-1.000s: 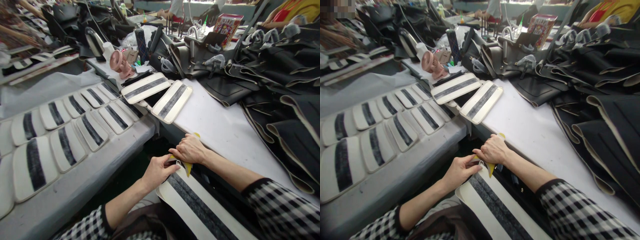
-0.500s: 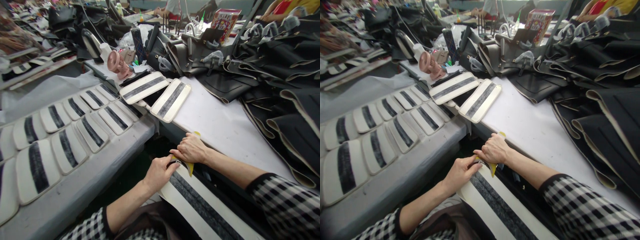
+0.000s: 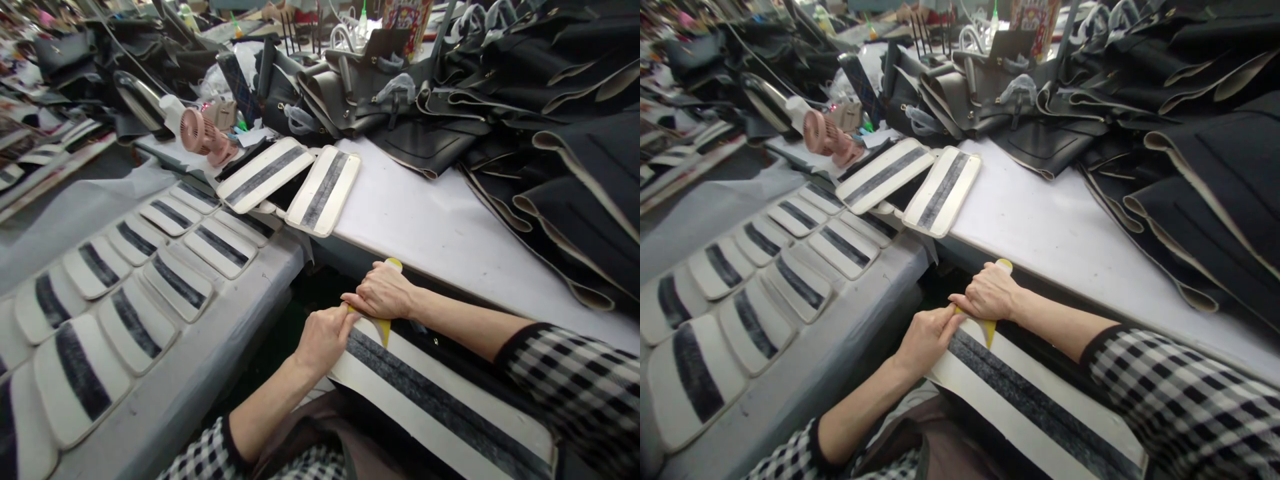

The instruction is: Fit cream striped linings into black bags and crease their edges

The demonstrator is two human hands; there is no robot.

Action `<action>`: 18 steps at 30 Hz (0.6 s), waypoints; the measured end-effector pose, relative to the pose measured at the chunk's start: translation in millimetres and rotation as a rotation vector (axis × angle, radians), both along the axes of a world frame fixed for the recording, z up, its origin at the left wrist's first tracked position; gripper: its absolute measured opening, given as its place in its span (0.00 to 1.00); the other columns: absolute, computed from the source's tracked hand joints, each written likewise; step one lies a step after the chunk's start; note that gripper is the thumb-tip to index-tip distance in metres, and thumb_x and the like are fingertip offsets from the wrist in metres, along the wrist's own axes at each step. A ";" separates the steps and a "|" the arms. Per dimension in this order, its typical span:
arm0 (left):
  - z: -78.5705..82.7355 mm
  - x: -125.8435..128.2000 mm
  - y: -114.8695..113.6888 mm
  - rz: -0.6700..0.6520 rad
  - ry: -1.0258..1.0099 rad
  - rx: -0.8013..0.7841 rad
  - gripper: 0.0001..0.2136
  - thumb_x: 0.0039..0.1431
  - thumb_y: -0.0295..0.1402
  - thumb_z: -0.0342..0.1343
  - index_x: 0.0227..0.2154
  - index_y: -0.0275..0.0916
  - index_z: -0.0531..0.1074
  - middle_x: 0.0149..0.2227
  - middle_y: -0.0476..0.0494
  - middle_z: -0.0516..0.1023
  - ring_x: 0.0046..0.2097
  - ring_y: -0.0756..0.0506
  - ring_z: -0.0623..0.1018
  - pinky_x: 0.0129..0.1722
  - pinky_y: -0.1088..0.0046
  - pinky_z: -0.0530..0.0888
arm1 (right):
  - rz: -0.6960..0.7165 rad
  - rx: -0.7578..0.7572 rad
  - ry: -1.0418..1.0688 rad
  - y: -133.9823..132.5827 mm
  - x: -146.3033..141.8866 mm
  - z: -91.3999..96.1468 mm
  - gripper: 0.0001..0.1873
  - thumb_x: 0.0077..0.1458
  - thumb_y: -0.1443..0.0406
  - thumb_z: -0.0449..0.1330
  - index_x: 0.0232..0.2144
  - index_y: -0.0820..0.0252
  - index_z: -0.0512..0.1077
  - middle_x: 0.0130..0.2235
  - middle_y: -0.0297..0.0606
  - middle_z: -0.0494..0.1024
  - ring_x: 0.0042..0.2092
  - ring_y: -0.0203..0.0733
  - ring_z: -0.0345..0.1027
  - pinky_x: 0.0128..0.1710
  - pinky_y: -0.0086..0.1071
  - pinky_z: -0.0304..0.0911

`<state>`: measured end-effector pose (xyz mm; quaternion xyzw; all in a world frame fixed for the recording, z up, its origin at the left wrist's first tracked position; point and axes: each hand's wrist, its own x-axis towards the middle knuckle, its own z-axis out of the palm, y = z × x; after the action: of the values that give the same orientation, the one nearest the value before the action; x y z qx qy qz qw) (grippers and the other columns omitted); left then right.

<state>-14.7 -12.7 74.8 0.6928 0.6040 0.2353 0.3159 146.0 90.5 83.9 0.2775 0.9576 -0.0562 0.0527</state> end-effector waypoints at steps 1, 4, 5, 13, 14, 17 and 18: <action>-0.4 -0.6 0.9 -0.004 -0.032 -0.023 0.13 0.65 0.39 0.51 0.27 0.39 0.73 0.26 0.45 0.74 0.28 0.46 0.71 0.30 0.70 0.59 | -0.029 -0.003 0.004 -3.9 1.0 0.4 0.40 0.69 0.51 0.37 0.19 0.61 0.76 0.24 0.46 0.79 0.28 0.46 0.74 0.34 0.38 0.47; -4.3 -1.7 5.5 0.021 -0.346 -0.217 0.19 0.65 0.45 0.49 0.27 0.38 0.75 0.26 0.47 0.73 0.30 0.47 0.71 0.32 0.72 0.62 | -0.096 -0.011 0.014 -15.0 3.3 2.2 0.39 0.69 0.52 0.36 0.19 0.60 0.76 0.24 0.44 0.79 0.28 0.46 0.74 0.33 0.38 0.47; -6.5 -1.6 7.4 0.044 -0.511 -0.319 0.21 0.65 0.48 0.48 0.29 0.37 0.76 0.27 0.47 0.75 0.32 0.46 0.72 0.33 0.72 0.64 | -0.115 -0.010 0.012 -18.0 4.0 2.8 0.39 0.70 0.53 0.36 0.19 0.59 0.76 0.24 0.43 0.79 0.28 0.46 0.74 0.32 0.38 0.47; -23.2 -0.7 19.1 0.184 -1.193 -0.728 0.23 0.56 0.50 0.60 0.40 0.32 0.79 0.35 0.39 0.80 0.38 0.44 0.77 0.42 0.70 0.69 | -0.166 -0.024 0.004 -26.8 7.2 2.0 0.36 0.70 0.56 0.38 0.21 0.58 0.76 0.26 0.42 0.80 0.28 0.46 0.74 0.32 0.38 0.46; -24.4 -1.6 19.8 0.165 -1.189 -0.713 0.20 0.56 0.47 0.62 0.40 0.32 0.79 0.36 0.40 0.80 0.38 0.45 0.76 0.42 0.71 0.69 | -0.180 -0.027 0.006 -27.2 8.1 1.4 0.36 0.70 0.56 0.38 0.21 0.58 0.76 0.26 0.42 0.80 0.28 0.46 0.74 0.32 0.38 0.46; -26.3 -4.4 23.0 0.109 -1.157 -0.736 0.18 0.55 0.43 0.64 0.42 0.34 0.79 0.37 0.41 0.81 0.38 0.45 0.76 0.42 0.71 0.68 | -0.211 -0.043 0.014 -28.5 12.2 -0.4 0.36 0.70 0.57 0.37 0.20 0.59 0.75 0.25 0.42 0.80 0.28 0.46 0.74 0.31 0.39 0.46; -26.4 -5.1 24.6 0.097 -1.140 -0.752 0.18 0.54 0.42 0.64 0.43 0.34 0.79 0.37 0.41 0.81 0.38 0.45 0.77 0.42 0.70 0.68 | -0.217 -0.048 0.018 -28.8 13.7 -1.2 0.36 0.70 0.57 0.37 0.20 0.59 0.75 0.25 0.43 0.80 0.28 0.46 0.73 0.31 0.39 0.46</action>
<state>-19.8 11.9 48.4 0.2762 0.4143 0.3512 0.7929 159.7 61.7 82.7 0.3776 0.9208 -0.0871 0.0443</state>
